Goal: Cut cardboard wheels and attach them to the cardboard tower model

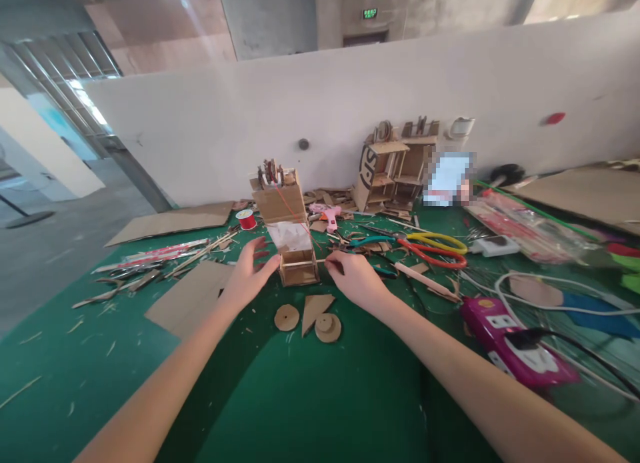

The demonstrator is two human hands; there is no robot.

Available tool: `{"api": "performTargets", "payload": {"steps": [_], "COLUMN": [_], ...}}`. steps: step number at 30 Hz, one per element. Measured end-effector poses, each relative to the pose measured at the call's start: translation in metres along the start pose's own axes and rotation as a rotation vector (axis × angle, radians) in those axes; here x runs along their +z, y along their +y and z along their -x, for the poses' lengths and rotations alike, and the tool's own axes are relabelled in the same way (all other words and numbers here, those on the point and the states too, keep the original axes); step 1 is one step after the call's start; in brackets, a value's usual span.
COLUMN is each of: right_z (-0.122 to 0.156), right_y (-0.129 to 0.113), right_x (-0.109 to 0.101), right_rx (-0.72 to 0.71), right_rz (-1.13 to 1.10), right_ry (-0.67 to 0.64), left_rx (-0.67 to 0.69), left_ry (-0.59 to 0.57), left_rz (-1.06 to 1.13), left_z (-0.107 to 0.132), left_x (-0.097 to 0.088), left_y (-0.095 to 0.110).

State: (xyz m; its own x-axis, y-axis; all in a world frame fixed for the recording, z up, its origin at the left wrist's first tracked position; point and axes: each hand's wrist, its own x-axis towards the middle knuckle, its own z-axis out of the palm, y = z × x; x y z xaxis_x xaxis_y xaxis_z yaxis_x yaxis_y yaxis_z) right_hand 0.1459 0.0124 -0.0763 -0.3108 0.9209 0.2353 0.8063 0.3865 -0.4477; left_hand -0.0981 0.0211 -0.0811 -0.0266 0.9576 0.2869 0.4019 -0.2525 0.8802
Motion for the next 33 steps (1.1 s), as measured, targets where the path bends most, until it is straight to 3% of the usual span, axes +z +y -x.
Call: {"api": "performTargets", "payload": {"steps": [6,12,17,24,33], "right_z": [0.007,0.000,-0.004,-0.007,0.017], "right_y": [-0.002,0.006,0.012,0.028,0.019], "right_x": [-0.004,-0.008,-0.012,-0.015,-0.035], "right_rx": [-0.162,-0.068,0.029,0.142,0.089], "right_rz": [0.391,0.505,0.542,0.556,0.575], "right_ry": [-0.070,-0.065,-0.045,0.023,0.077], "left_rx": [0.098,0.156,0.180,0.244,0.266], "left_ry": [-0.133,-0.235,-0.212,-0.092,-0.038], "left_rz": [-0.044,-0.038,-0.091,-0.451,-0.648], "left_z": [0.012,0.006,0.007,0.018,0.025], "left_x": [0.011,0.012,0.012,0.014,0.011], "left_y": [0.000,-0.005,-0.008,0.000,0.012]}}
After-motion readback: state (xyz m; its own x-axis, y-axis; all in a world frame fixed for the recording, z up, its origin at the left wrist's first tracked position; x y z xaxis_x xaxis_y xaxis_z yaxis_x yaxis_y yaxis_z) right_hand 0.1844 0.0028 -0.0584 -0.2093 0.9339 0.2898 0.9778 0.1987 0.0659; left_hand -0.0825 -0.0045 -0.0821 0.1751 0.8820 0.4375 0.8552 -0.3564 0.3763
